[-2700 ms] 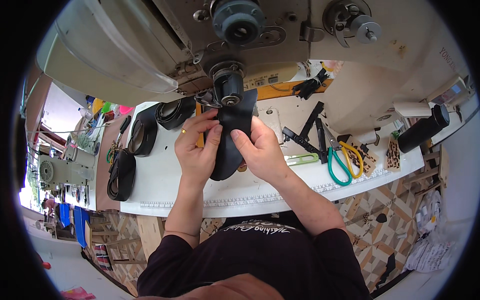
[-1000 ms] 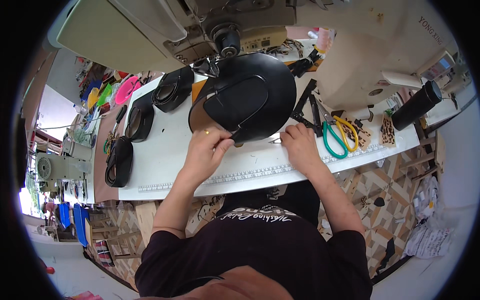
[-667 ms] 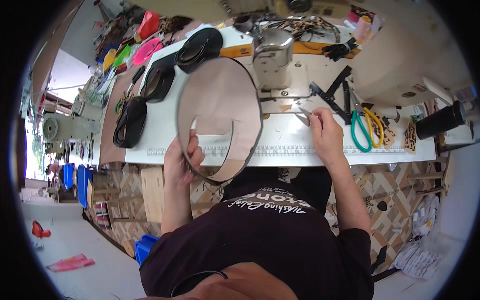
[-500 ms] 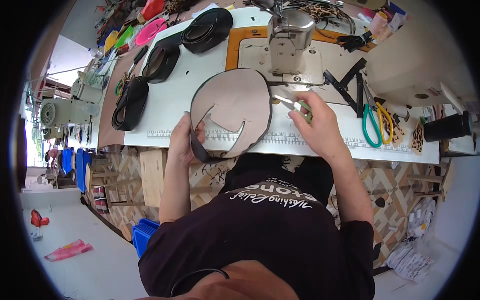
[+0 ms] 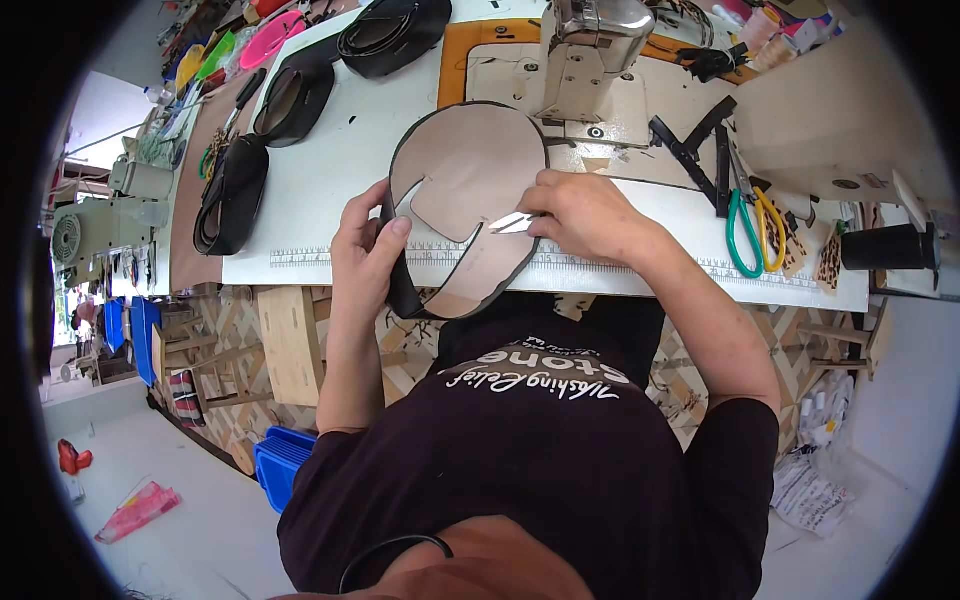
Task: The person trims shoe components with snips, folds and fits the leather pieces together by hand, and stitches them using a sewing machine.
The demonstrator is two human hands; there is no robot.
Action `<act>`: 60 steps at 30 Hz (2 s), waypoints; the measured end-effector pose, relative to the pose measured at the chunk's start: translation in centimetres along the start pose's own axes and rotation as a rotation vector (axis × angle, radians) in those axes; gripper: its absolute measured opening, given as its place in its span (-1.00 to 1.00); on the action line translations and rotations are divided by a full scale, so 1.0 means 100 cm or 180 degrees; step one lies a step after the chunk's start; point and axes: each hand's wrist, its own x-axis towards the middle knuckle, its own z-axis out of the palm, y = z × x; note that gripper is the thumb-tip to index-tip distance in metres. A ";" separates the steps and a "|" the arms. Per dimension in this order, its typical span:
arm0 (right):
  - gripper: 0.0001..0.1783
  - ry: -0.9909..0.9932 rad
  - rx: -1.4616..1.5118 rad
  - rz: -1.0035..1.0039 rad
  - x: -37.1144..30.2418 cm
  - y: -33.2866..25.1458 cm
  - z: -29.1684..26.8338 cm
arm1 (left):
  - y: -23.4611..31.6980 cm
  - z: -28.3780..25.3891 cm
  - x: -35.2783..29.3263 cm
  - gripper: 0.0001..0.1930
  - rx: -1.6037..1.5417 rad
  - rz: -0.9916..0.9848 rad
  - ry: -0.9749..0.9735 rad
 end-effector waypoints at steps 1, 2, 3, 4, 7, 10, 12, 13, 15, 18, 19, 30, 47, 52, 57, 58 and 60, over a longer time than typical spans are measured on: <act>-0.73 -0.0001 -0.0001 0.0009 0.001 0.001 0.001 | -0.002 0.001 0.001 -0.48 0.0030 0.0040 0.0032; -0.74 -0.0045 -0.0012 0.0038 0.001 0.001 0.002 | -0.004 0.002 0.001 -0.48 0.0059 0.0078 0.0064; -0.74 -0.0087 -0.0022 0.0068 0.000 0.002 0.003 | -0.004 0.003 0.000 -0.48 0.0056 0.0074 0.0056; -0.74 -0.0087 -0.0021 0.0077 -0.001 0.004 0.006 | -0.003 0.004 -0.001 -0.49 0.0184 0.0125 0.0061; -0.75 0.0228 0.0324 0.0106 -0.006 0.011 0.009 | -0.001 0.010 -0.001 -0.49 0.0289 0.0213 0.0100; -0.73 0.0348 0.0407 0.0151 -0.008 0.007 0.011 | 0.000 0.010 -0.001 -0.49 0.0337 0.0220 0.0135; -0.74 0.0312 -0.0031 0.0216 -0.007 0.003 0.011 | 0.001 0.011 0.000 -0.49 0.0394 0.0202 0.0127; -0.74 0.0316 -0.0034 0.0217 -0.005 0.001 0.011 | 0.000 0.011 0.000 -0.49 0.0453 0.0247 0.0133; -0.76 0.0282 -0.0320 0.0284 -0.003 -0.002 0.013 | 0.000 0.012 -0.001 -0.50 0.0509 0.0294 0.0142; -0.79 0.0214 -0.0376 0.0266 -0.004 -0.003 0.015 | 0.000 0.013 -0.002 -0.49 0.0511 0.0292 0.0171; -0.79 0.0205 -0.0378 0.0265 -0.004 -0.001 0.016 | 0.001 0.012 -0.002 -0.49 0.0463 0.0164 0.0155; -0.77 0.0117 -0.0473 0.0438 0.004 -0.015 0.013 | -0.004 0.012 -0.003 -0.50 0.0221 0.0310 0.0104; -0.78 0.0312 -0.0327 0.0669 -0.006 -0.023 0.021 | -0.005 0.009 -0.002 -0.51 0.0485 0.0352 0.0218; -0.76 0.0367 0.0573 0.0813 -0.013 -0.005 0.018 | -0.006 0.008 -0.001 -0.51 0.0342 0.0189 0.0164; -0.76 0.0224 -0.0066 0.0835 -0.009 -0.020 0.017 | -0.007 0.009 0.000 -0.50 0.0321 0.0061 0.0138; -0.76 0.0214 -0.0362 0.0795 -0.008 -0.022 0.019 | -0.009 0.010 0.000 -0.50 0.0404 0.0188 0.0158; -0.75 0.0281 -0.0450 0.0708 -0.010 -0.024 0.023 | -0.011 0.011 -0.001 -0.50 0.0483 0.0311 0.0201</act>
